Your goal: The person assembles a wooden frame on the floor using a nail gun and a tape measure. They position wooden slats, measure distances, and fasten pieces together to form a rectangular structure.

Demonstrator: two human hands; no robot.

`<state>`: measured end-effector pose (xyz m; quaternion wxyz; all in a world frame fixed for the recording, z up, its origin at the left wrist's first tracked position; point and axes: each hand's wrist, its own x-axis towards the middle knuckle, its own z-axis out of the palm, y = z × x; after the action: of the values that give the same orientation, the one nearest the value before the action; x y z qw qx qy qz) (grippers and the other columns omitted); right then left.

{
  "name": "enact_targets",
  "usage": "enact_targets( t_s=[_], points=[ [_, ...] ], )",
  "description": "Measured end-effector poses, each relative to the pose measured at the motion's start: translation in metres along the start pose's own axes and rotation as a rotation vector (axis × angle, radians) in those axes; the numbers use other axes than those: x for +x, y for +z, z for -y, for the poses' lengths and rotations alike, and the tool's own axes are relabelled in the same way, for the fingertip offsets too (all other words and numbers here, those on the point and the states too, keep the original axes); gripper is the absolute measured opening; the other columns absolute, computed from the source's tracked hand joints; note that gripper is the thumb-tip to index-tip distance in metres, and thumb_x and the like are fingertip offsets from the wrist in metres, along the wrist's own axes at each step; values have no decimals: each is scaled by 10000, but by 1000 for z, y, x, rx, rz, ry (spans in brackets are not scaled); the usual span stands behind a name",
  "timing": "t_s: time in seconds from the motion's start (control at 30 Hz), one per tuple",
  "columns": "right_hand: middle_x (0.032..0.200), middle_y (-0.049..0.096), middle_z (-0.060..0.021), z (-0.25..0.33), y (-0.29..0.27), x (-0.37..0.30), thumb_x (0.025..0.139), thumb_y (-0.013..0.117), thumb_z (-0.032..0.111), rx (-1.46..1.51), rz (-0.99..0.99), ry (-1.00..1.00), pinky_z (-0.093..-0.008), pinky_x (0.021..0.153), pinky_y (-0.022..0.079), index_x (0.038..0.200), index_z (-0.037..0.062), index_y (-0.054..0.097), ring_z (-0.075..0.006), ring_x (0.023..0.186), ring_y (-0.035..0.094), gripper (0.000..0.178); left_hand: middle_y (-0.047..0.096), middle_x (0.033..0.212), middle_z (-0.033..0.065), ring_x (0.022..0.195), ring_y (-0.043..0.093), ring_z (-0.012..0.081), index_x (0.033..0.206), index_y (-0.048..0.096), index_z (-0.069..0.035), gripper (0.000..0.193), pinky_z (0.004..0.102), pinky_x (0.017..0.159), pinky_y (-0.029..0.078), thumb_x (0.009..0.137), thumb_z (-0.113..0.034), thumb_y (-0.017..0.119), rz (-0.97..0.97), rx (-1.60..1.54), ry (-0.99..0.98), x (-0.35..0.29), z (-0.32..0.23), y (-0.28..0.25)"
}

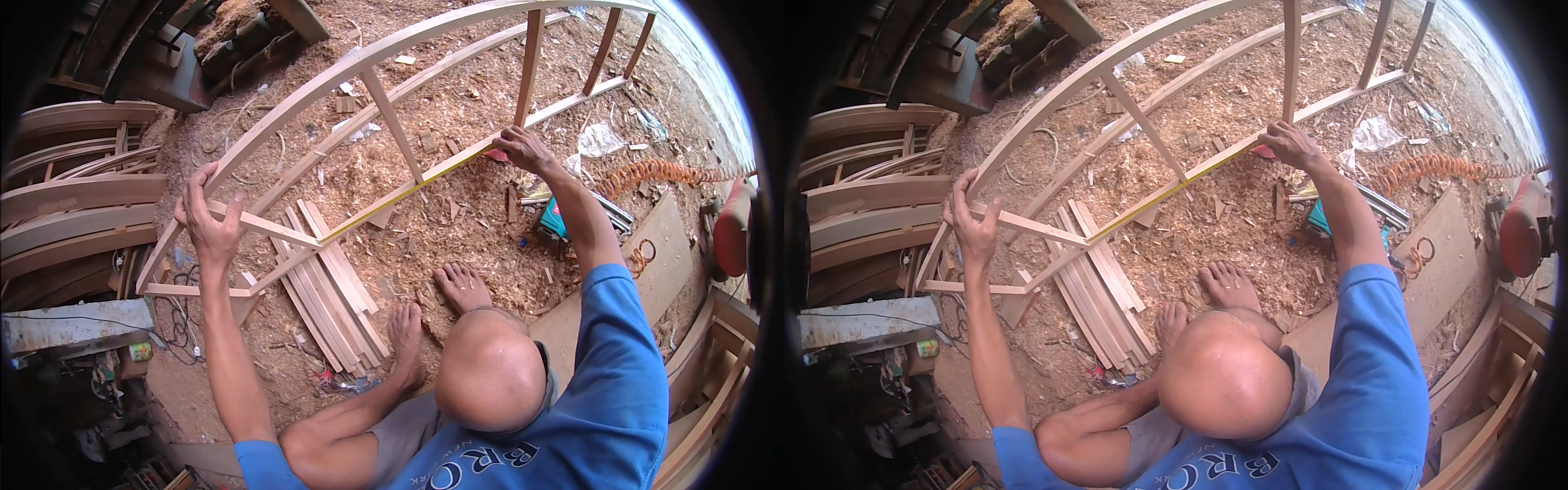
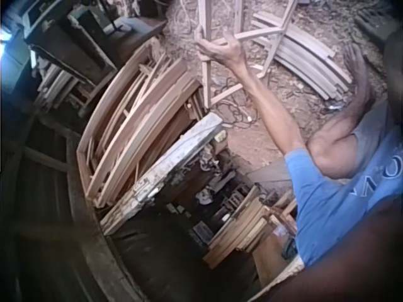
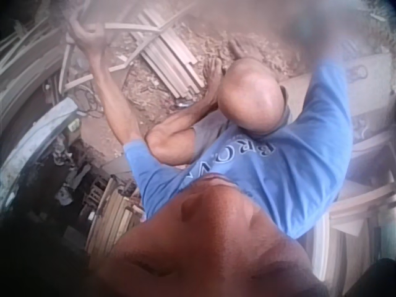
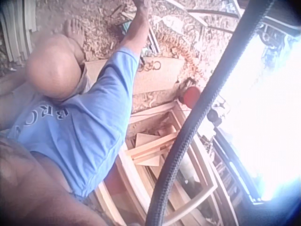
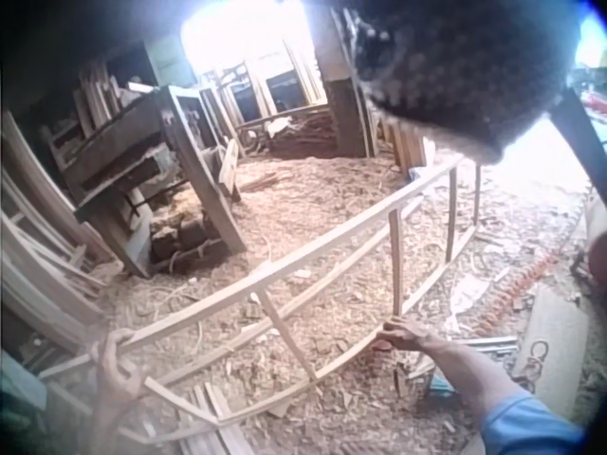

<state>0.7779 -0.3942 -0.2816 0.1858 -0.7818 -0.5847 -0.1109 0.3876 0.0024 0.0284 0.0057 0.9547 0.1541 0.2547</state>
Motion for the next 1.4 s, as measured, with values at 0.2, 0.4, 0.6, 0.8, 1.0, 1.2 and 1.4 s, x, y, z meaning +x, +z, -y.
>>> enact_targets(
  t_s=[0.2, 0.4, 0.6, 0.8, 1.0, 1.2, 1.4],
  points=[
    [922, 603, -31, -10, 2, 3, 898, 694, 248, -13, -26, -43, -365, 803, 542, 1059, 166, 675, -229, 943, 612, 182, 606, 1336, 91, 1269, 506, 287, 1338, 540, -107, 567, 441, 1138, 213, 816, -172, 752, -19, -28, 5, 6, 2, 3],
    [954, 604, -40, -7, -2, 2, 858, 703, 143, -24, 90, 5, -375, 862, 521, 1109, 163, 648, -245, 993, 594, 258, 598, 1352, 69, 1259, 520, 277, 1345, 528, -127, 571, 440, 1132, 217, 819, -152, 747, -30, 1, 10, 6, 0, 4],
    [969, 606, -42, -2, -6, 5, 863, 701, 138, 16, 54, -26, -388, 856, 514, 1099, 163, 656, -254, 993, 599, 242, 652, 1276, 65, 1208, 593, 262, 1319, 549, -160, 508, 430, 1081, 307, 843, -58, 694, 60, 23, -7, 15, 0, -10],
    [978, 629, -38, 5, -7, 8, 872, 697, 167, -3, 53, -20, -398, 850, 509, 1082, 178, 678, -253, 999, 612, 211, 678, 1232, 118, 1133, 654, 320, 1320, 617, -151, 465, 432, 975, 501, 883, 8, 622, 108, -148, -10, 21, 3, -27],
    [984, 633, -33, 7, -11, 12, 876, 675, 139, -7, 67, -47, -389, 849, 503, 1104, 172, 690, -251, 987, 608, 230, 663, 1265, 152, 1184, 635, 295, 1327, 638, -101, 475, 378, 1010, 473, 863, 1, 642, 174, -176, -91, 21, 11, -32],
    [973, 628, -50, 13, -27, 15, 837, 657, 36, 26, 44, -60, -401, 855, 527, 1093, 157, 693, -271, 975, 609, 286, 670, 1274, 120, 1164, 644, 257, 1329, 638, -116, 455, 364, 1006, 478, 878, -87, 694, 250, -187, -219, 21, 25, -45],
    [1052, 653, -82, 10, -88, 48, 834, 693, 29, 36, 47, -139, -407, 868, 552, 1098, 102, 689, -284, 1015, 641, 274, 666, 1294, 97, 1203, 622, 243, 1350, 637, -159, 465, 372, 1054, 463, 890, -157, 711, 292, -189, -325, 20, 37, -43]
  ],
)
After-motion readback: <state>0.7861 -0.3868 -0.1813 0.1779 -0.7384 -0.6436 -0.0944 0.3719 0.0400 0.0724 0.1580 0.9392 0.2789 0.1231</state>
